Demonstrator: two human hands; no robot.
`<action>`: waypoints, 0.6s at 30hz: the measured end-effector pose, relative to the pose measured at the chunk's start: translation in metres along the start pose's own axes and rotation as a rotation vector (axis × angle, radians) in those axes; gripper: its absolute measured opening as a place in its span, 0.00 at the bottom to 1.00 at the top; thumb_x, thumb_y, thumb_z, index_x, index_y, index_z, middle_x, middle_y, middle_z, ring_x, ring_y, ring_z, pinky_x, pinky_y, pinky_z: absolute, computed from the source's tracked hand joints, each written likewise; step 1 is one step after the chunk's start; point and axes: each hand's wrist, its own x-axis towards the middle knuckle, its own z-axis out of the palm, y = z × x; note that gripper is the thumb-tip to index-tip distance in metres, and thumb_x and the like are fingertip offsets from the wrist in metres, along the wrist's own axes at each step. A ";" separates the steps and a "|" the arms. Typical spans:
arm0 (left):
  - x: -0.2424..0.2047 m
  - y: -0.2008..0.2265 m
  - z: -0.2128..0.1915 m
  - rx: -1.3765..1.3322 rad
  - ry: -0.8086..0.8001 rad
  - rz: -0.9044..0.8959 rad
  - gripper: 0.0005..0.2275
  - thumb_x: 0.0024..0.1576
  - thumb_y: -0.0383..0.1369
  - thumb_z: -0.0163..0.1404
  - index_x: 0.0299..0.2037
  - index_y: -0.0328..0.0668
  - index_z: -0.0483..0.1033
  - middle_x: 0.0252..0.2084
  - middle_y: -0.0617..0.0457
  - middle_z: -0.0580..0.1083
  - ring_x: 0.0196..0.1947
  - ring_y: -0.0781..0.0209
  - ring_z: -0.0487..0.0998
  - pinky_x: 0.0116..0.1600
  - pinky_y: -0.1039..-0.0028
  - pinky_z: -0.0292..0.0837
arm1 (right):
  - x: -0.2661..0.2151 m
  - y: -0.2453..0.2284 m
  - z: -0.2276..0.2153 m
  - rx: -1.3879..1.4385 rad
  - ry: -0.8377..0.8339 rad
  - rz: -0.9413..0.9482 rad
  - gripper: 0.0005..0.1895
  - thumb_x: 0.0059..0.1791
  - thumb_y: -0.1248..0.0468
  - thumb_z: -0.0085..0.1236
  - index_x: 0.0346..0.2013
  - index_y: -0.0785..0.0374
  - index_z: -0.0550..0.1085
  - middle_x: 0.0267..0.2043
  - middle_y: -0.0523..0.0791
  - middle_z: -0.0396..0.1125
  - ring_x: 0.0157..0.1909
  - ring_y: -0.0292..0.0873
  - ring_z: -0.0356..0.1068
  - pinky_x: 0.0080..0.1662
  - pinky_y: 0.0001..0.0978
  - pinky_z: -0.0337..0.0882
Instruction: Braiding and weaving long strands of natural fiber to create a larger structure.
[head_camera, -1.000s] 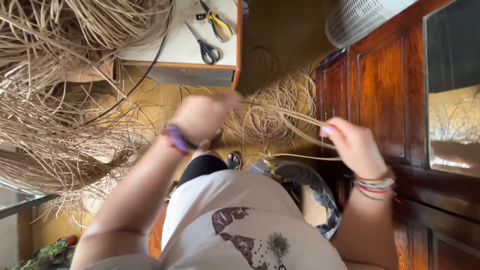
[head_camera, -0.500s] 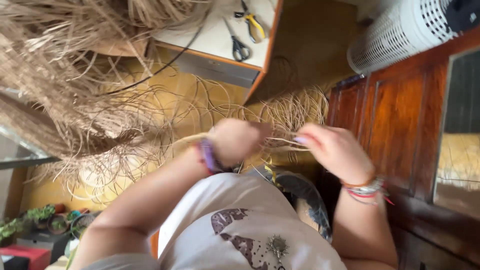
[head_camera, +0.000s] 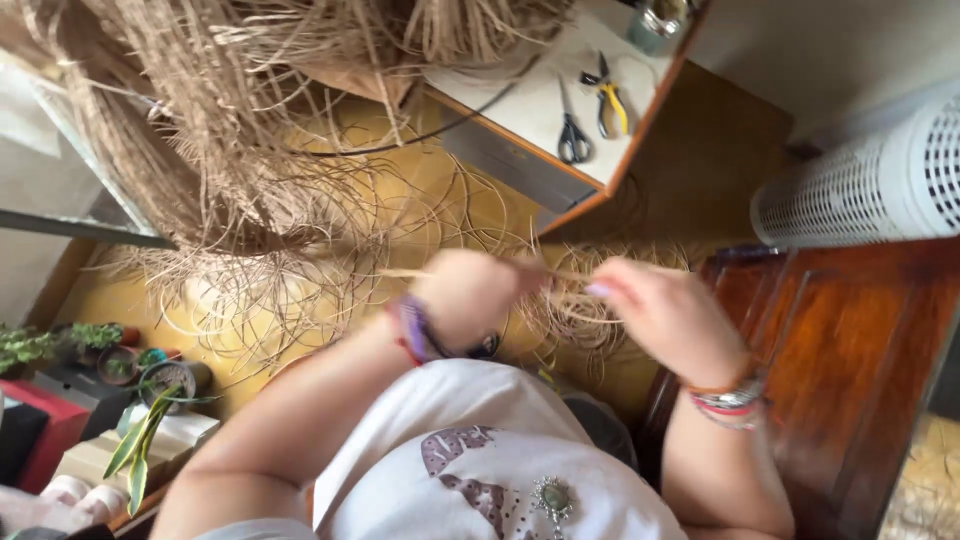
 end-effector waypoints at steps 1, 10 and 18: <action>-0.012 -0.012 -0.013 0.193 -0.014 -0.186 0.09 0.53 0.32 0.50 0.44 0.53 0.75 0.24 0.57 0.76 0.25 0.50 0.82 0.28 0.54 0.77 | 0.000 0.006 -0.008 -0.002 0.024 0.057 0.11 0.52 0.66 0.54 0.47 0.60 0.78 0.40 0.51 0.77 0.45 0.53 0.77 0.48 0.46 0.77; -0.033 -0.069 -0.044 0.017 0.193 -0.224 0.27 0.53 0.42 0.58 0.60 0.41 0.63 0.54 0.41 0.67 0.55 0.41 0.70 0.56 0.54 0.66 | 0.078 -0.052 0.009 -0.108 -0.006 -0.032 0.08 0.53 0.65 0.53 0.45 0.58 0.78 0.36 0.48 0.76 0.39 0.49 0.78 0.43 0.40 0.78; -0.085 -0.170 -0.080 0.139 0.044 -0.433 0.10 0.60 0.36 0.44 0.33 0.44 0.76 0.21 0.49 0.78 0.27 0.42 0.83 0.30 0.51 0.78 | 0.133 -0.075 -0.018 -0.138 0.039 -0.003 0.09 0.51 0.63 0.54 0.45 0.54 0.78 0.33 0.48 0.77 0.38 0.53 0.78 0.39 0.47 0.78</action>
